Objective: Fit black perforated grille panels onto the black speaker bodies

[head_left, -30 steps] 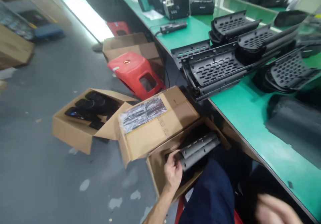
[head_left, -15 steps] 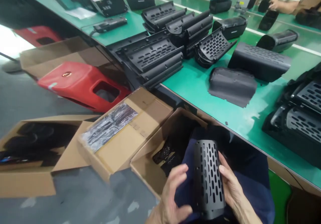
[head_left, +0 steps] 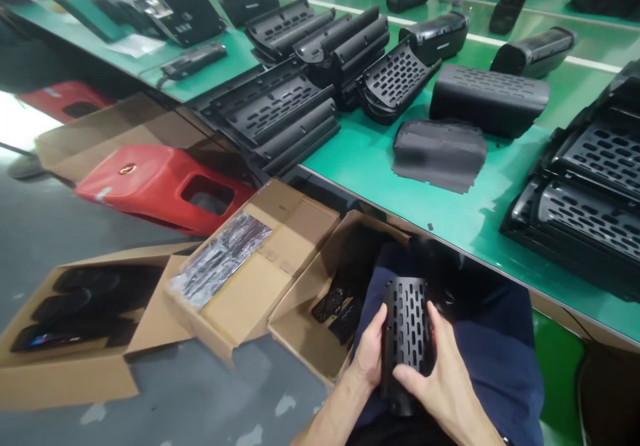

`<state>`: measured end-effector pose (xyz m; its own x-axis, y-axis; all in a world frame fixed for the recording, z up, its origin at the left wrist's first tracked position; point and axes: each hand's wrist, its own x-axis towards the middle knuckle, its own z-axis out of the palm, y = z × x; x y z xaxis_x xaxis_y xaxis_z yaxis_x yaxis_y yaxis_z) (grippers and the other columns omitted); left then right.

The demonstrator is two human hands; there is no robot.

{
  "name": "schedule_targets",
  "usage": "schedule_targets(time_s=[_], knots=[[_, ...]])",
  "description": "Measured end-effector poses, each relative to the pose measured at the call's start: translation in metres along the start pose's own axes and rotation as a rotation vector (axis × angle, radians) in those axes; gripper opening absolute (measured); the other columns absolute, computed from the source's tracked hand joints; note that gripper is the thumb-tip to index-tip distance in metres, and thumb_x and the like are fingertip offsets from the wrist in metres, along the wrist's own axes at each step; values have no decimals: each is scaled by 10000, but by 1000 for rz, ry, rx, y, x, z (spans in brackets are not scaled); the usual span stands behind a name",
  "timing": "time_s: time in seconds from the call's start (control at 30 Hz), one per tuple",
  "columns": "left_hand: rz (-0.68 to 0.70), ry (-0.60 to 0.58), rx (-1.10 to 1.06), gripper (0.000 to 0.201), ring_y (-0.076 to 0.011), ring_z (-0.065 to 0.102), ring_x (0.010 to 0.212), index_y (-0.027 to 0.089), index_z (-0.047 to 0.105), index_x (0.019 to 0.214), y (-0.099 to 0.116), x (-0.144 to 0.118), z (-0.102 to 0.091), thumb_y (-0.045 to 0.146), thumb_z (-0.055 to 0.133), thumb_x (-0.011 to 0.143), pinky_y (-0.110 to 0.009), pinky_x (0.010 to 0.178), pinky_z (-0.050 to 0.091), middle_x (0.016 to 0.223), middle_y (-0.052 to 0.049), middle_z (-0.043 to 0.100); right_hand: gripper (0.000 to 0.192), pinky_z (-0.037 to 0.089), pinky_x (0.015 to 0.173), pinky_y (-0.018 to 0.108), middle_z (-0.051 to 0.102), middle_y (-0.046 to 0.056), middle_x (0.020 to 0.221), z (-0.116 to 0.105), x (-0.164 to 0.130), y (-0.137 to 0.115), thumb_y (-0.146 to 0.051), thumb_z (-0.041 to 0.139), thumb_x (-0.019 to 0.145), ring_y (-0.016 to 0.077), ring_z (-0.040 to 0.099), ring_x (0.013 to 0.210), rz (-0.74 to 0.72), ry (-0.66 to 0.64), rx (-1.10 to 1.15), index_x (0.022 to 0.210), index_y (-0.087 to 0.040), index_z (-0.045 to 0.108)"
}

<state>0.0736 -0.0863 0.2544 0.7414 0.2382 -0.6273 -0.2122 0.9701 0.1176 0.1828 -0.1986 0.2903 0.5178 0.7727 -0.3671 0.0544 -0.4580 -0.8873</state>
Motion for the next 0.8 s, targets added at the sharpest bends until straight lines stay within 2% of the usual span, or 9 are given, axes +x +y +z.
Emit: schedule_targets(time_s=[0.07, 0.17, 0.27, 0.4, 0.5, 0.6, 0.7, 0.8], knots=[[-6, 18, 35, 611, -386, 699, 1198, 107, 694, 1278, -1, 0, 2, 593, 648, 911, -551, 1083, 516, 1114, -183, 795, 1141, 276, 1254, 573, 413, 87, 1598, 3, -4, -9, -246, 930, 632, 407, 372, 1486, 4, 30, -10, 1614, -360, 360], [21, 36, 47, 586, -396, 697, 1198, 130, 725, 1197, -2, 1, -1, 582, 759, 825, -542, 1060, 539, 1069, -169, 805, 1102, 232, 1273, 572, 404, 96, 1621, -1, -4, -16, -225, 891, 665, 388, 340, 1518, 27, 1, 58, 1616, -330, 345], [42, 54, 23, 525, -392, 724, 1144, 136, 744, 1087, 0, 1, -7, 555, 815, 780, -524, 1029, 564, 1023, -157, 812, 1116, 272, 1254, 571, 386, 137, 1639, -13, -2, -18, -303, 870, 741, 358, 376, 1511, 65, -109, 274, 1645, -308, 216], [169, 115, 53, 381, -330, 780, 989, 177, 720, 1084, 3, 2, -12, 332, 853, 762, -477, 960, 603, 986, -98, 819, 1207, 337, 1217, 572, 412, 179, 1612, -24, -4, -20, -434, 900, 754, 352, 461, 1459, 99, -183, 581, 1650, -315, 100], [192, 140, 83, 326, -277, 795, 862, 176, 708, 1082, 4, 2, -13, 290, 817, 797, -426, 890, 628, 891, -70, 811, 1182, 312, 1234, 561, 416, 151, 1619, -20, -8, -20, -435, 911, 744, 344, 435, 1480, 96, -139, 589, 1645, -334, 151], [180, 144, 85, 319, -247, 792, 804, 188, 703, 1097, 5, 4, -15, 288, 802, 810, -391, 840, 637, 863, -49, 804, 1146, 274, 1261, 545, 399, 119, 1641, -12, -14, -20, -367, 911, 738, 336, 374, 1520, 81, -123, 477, 1641, -340, 205], [138, 136, 92, 291, -276, 792, 839, 181, 718, 1055, 10, 7, -21, 305, 781, 800, -418, 846, 634, 865, -67, 807, 1145, 273, 1266, 546, 395, 109, 1644, -9, -21, -30, -369, 914, 734, 338, 346, 1535, 81, -86, 474, 1640, -345, 215], [57, 117, 117, 291, -372, 777, 940, 116, 739, 927, 19, 7, -27, 379, 708, 809, -511, 888, 613, 827, -149, 796, 1174, 325, 1229, 597, 409, 111, 1631, -17, -23, -43, -428, 954, 693, 374, 395, 1505, 127, -75, 674, 1625, -389, 241]])
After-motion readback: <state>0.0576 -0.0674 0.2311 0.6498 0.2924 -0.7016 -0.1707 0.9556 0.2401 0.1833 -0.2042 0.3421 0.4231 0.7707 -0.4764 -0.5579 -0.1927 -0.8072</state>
